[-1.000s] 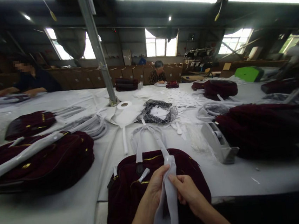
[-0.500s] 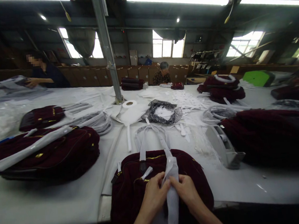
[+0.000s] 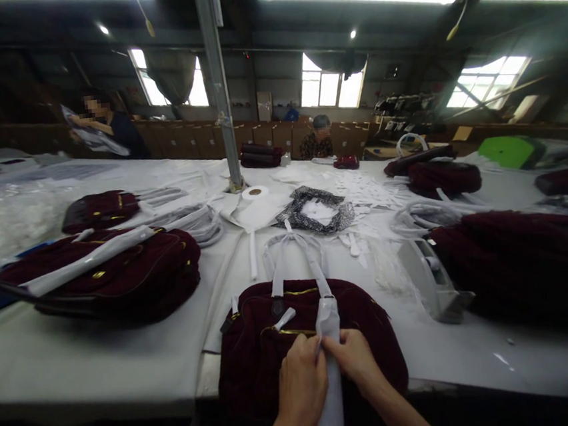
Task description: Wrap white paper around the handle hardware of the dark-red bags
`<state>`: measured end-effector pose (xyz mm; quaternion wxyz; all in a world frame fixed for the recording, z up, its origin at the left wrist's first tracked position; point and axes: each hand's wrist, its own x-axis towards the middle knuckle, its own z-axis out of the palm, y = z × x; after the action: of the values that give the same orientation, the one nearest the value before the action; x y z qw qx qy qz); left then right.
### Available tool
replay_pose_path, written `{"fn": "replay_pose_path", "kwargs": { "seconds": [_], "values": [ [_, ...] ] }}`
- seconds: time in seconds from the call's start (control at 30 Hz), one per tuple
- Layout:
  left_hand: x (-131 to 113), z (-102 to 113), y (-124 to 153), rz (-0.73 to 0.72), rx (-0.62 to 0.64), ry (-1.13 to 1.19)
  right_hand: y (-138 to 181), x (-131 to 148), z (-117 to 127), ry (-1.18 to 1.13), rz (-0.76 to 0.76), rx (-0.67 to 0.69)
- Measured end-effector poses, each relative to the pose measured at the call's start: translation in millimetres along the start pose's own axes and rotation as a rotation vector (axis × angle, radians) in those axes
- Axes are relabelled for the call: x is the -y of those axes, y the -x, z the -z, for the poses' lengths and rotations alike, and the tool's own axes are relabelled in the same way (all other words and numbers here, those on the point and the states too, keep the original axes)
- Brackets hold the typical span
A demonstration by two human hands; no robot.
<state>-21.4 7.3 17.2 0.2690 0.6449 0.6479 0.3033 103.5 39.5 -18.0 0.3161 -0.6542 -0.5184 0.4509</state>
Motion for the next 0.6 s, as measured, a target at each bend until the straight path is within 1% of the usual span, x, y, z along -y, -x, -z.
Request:
{"fn": "replay_pose_path", "kwargs": {
  "seconds": [0.07, 0.17, 0.23, 0.3, 0.4, 0.5, 0.6],
  "values": [
    [3, 1, 2, 0.06, 0.045, 0.086, 1, -1, 0, -0.004, 0.028, -0.012],
    [11, 2, 3, 0.218, 0.147, 0.285, 4, 1, -1, -0.02, 0.033, -0.011],
    [13, 2, 5, 0.26, 0.164, 0.348, 5, 2, -2, -0.025, 0.032, -0.012],
    [12, 1, 11, 0.222, 0.106, 0.313, 6, 3, -2, -0.01, 0.036, -0.02],
    [5, -1, 21, 0.093, -0.009, 0.141, 7, 3, -3, 0.031, 0.052, -0.048],
    [1, -5, 31, -0.026, -0.018, -0.04, 7, 3, -4, 0.064, 0.06, -0.071],
    [4, -15, 38, -0.126, -0.02, -0.169, 7, 2, -6, 0.045, 0.057, -0.069]
  ]
}}
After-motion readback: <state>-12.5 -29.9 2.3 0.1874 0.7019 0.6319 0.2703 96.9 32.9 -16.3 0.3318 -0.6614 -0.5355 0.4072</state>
